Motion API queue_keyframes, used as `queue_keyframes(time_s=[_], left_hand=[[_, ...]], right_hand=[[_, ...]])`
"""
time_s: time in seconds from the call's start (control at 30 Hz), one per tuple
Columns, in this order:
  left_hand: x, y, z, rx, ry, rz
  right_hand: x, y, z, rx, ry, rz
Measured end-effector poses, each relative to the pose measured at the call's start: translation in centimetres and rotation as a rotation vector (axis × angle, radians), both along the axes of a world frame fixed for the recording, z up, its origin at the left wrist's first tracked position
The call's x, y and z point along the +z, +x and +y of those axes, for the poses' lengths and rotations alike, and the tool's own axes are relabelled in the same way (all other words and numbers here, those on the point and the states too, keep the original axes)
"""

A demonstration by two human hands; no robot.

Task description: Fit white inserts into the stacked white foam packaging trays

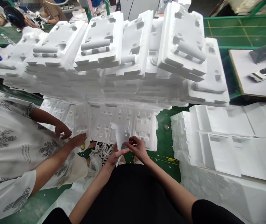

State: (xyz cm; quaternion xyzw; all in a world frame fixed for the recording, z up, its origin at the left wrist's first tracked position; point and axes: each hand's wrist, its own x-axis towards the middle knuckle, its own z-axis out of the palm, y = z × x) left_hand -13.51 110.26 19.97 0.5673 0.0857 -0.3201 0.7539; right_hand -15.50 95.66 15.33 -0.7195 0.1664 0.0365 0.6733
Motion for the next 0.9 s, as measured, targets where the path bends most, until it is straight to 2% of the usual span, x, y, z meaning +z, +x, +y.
queue_keyframes(time_s=[0.13, 0.27, 0.4, 0.57, 0.7, 0.8, 0.9], left_hand=[[-0.8, -0.1, 0.7, 0.092, 0.018, 0.069], [-1.5, -0.1, 1.6, 0.240, -0.100, 0.204], [-1.4, 0.4, 2.0, 0.303, -0.194, 0.349], [-0.9, 1.5, 2.5, 0.398, -0.180, 0.344], [-1.0, 2.1, 3.9, 0.440, -0.133, 0.364], [-1.9, 2.6, 5.8, 0.512, -0.070, 0.343], [-3.5, 3.0, 8.4, 0.616, -0.042, 0.294]], right_hand=[[-0.6, 0.4, 0.9, -0.020, -0.010, -0.031], [-0.8, 0.8, 1.9, -0.029, -0.027, -0.053], [-0.8, 1.2, 2.6, -0.044, -0.072, -0.060], [-0.7, 1.4, 3.4, -0.067, -0.102, -0.156], [-0.9, 1.5, 4.0, -0.016, -0.044, -0.157], [-2.1, 2.7, 4.3, 0.014, 0.009, -0.121], [-4.6, 5.6, 3.7, -0.088, 0.071, -0.036]])
